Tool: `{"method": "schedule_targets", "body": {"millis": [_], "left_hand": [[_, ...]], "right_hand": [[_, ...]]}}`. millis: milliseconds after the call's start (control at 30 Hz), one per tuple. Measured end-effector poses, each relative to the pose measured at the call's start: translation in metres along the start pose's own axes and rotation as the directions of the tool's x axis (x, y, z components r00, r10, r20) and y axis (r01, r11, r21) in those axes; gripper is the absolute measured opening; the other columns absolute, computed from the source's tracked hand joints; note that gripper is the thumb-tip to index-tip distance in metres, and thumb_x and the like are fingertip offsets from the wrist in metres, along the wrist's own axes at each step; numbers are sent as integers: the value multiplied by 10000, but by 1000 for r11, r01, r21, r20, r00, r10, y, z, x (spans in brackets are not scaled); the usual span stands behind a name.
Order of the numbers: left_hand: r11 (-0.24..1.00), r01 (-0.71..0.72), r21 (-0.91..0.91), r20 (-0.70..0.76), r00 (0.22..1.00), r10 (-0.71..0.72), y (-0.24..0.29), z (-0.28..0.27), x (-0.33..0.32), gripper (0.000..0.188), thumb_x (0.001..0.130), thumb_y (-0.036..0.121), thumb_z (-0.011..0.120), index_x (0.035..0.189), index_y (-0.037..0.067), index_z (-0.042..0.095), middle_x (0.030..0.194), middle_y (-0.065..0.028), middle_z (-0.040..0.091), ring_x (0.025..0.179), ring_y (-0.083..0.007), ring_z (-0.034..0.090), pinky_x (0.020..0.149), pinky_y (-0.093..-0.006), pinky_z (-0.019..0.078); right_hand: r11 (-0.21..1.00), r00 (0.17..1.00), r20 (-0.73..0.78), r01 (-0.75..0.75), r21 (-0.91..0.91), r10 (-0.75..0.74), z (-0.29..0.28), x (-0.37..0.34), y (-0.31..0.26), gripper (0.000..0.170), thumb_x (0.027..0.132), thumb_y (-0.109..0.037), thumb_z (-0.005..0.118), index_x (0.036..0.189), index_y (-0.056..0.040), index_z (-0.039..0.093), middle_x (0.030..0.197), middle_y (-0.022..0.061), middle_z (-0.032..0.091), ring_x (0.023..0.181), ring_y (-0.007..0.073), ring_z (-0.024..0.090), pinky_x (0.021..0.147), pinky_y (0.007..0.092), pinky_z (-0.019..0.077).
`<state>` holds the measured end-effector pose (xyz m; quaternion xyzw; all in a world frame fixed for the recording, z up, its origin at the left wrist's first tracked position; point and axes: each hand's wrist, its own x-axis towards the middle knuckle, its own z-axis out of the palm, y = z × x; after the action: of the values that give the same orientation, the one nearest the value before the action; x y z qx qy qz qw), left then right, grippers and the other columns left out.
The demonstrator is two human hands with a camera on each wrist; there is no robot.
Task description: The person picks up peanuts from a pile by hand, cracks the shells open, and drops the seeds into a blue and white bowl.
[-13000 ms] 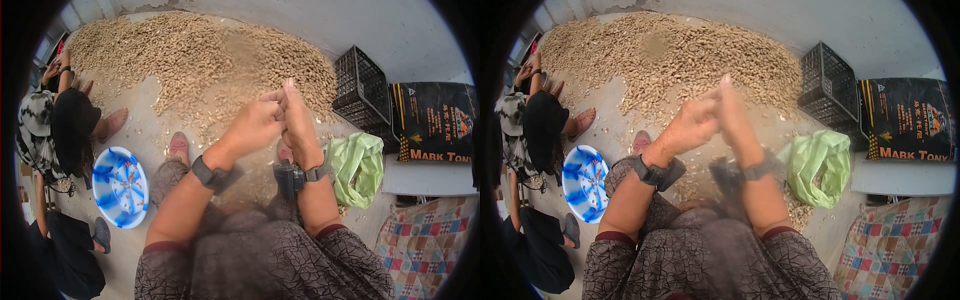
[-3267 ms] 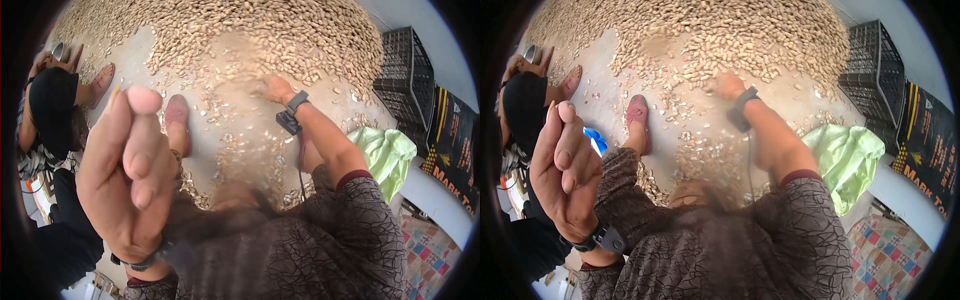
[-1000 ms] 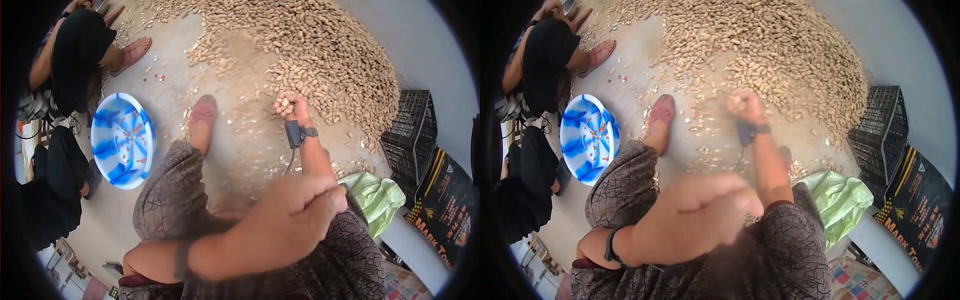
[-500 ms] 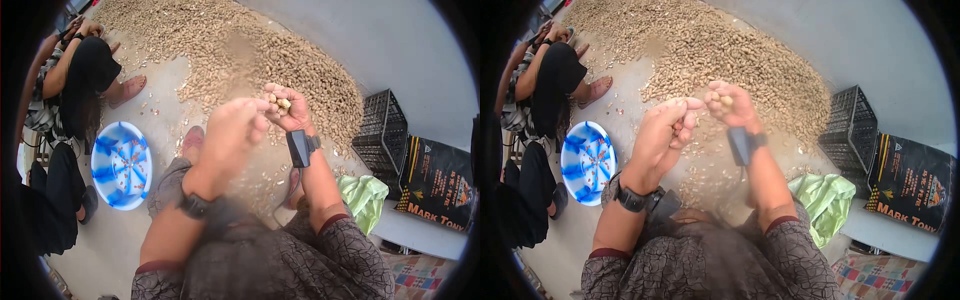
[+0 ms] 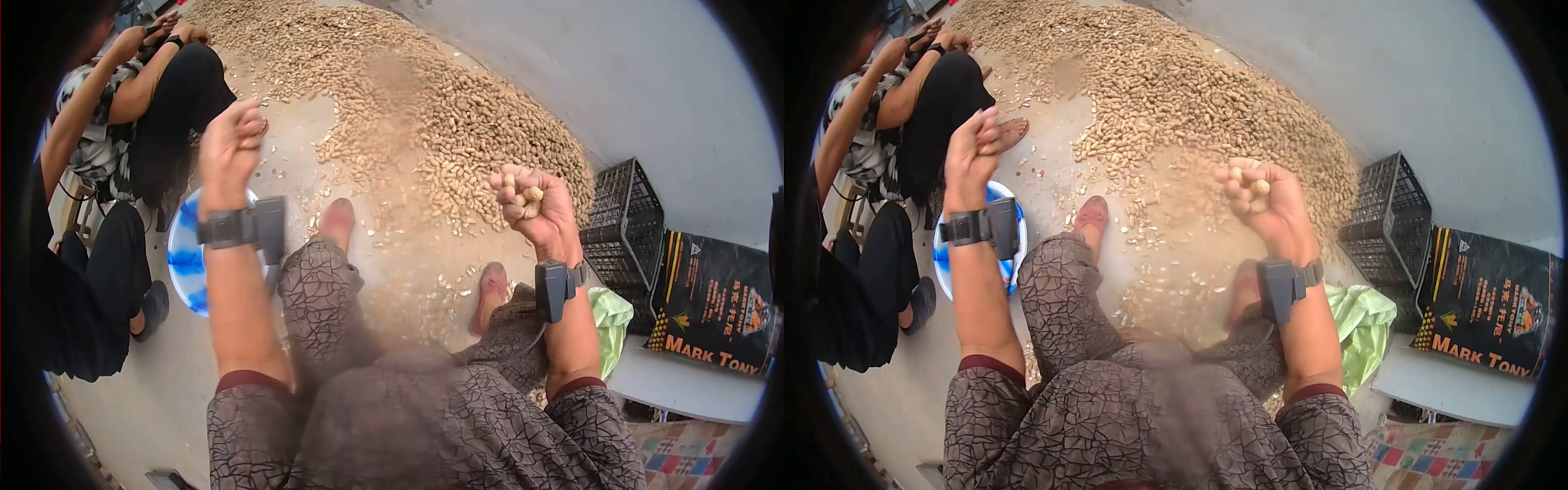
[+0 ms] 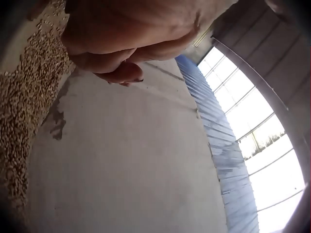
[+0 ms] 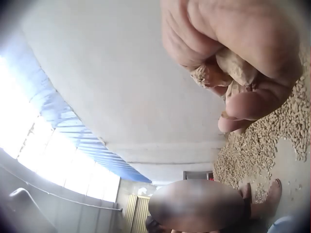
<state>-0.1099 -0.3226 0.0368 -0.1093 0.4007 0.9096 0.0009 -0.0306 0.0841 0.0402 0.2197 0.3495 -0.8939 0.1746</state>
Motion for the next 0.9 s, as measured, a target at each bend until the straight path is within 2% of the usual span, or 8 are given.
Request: {"method": "schedule_targets", "body": {"millis": [133,267,433,533,567,667,767,900], "left_hand": [[906,-109,410,-304,920,248,1,-126,16,179,882,135,518,737,35,555,636,-11,534,448,-53,429,374,-193,290],[717,174,675,-489,833,259,-19,-242,17,289,872,215,505,715,-5,610,614,-56,589,450,-116,484,400,-247,360],[137,218,966,-253,900,356,-33,-320,13,351,875,267,513,731,-21,654,559,-64,579,468,-110,496,446,-253,371],[174,142,974,-179,958,223,-24,-263,7,347,888,298,527,810,-7,674,601,-60,607,502,-102,516,490,-245,397],[363,74,929,-137,979,150,-20,-237,10,316,910,286,526,910,4,669,706,-51,642,588,-102,552,544,-242,427],[526,-146,838,91,988,129,-5,-70,-19,314,953,216,489,1150,-15,569,970,-91,654,857,-113,604,764,-222,469],[700,-302,648,403,915,22,-3,51,-54,342,944,228,482,1175,-11,564,1009,-73,652,996,-159,598,890,-265,441],[604,-488,630,709,680,-189,-35,142,-80,321,919,160,516,1189,-10,548,1028,-104,646,946,-135,597,856,-281,459]], "right_hand": [[991,997,-29,-70,118,74,-21,-7,18,275,751,-2,499,1014,77,498,932,265,574,597,193,559,406,222,441],[992,995,14,-95,79,94,-34,-2,26,238,762,-18,506,982,71,530,945,279,590,592,169,554,413,221,433],[995,993,99,-71,77,63,-37,-2,32,183,847,-99,522,939,59,535,915,248,609,596,144,553,409,206,428],[996,998,41,-44,79,41,-33,-4,36,213,879,-152,533,936,52,540,880,237,616,582,143,539,410,205,427],[996,998,39,-43,83,40,-34,-3,37,213,879,-152,533,936,52,540,880,237,616,582,143,539,410,205,427],[985,988,122,-106,137,90,-35,0,40,239,899,-199,537,939,36,544,836,194,615,570,142,523,412,207,424],[987,980,191,-81,141,53,-29,-5,40,238,903,-210,538,955,22,542,778,137,592,563,138,508,407,211,411],[987,977,215,-38,155,4,-27,-11,38,241,909,-229,540,964,5,541,726,79,545,578,129,498,418,211,401]]}}
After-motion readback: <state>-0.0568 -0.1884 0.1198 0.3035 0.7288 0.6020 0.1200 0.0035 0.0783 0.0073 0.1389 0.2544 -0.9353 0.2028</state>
